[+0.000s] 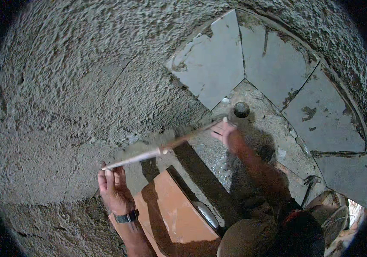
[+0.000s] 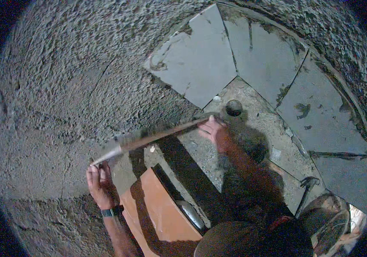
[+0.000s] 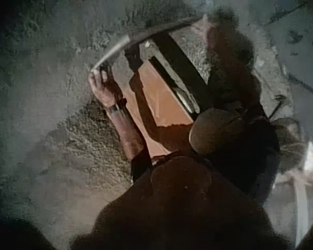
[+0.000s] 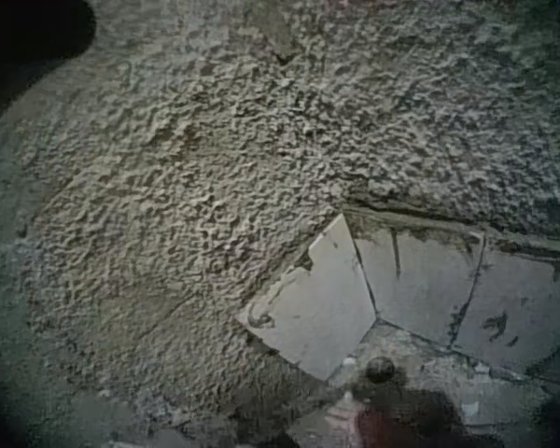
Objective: The person applies mortar onto the back of a tile using a trowel, attaches the tile to the wall, taps it with a mallet, and inserts spacers.
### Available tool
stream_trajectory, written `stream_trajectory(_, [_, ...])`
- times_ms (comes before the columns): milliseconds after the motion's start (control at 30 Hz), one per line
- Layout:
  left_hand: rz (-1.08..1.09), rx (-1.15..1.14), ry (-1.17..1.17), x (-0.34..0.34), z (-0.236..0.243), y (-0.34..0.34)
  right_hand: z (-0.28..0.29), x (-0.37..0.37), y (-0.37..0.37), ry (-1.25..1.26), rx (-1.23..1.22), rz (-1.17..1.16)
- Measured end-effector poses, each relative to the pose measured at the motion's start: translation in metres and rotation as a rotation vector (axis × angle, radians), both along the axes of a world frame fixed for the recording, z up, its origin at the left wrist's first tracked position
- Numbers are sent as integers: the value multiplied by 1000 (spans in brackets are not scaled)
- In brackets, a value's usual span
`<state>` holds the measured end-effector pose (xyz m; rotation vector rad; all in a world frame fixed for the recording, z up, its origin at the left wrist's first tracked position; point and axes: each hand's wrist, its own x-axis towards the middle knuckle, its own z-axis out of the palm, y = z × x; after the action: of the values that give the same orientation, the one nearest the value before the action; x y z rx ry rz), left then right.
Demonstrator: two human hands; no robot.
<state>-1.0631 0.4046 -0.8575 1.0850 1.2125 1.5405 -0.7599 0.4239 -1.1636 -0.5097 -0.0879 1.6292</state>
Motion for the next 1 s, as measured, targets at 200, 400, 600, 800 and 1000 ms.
stream_trajectory(200, [60,14,255,8,-8,46,4,-22,22,-41,-147,0])
stream_trajectory(400, [86,50,284,13,-17,73,1,-33,42,-111,-128,37])
stream_trajectory(600, [107,94,302,23,-20,80,9,-35,52,-233,-152,66])
stream_trajectory(800, [130,86,353,25,-19,79,9,-38,59,-264,-164,52])
stream_trajectory(1000, [190,93,312,29,-22,82,10,-40,62,-298,-181,56])
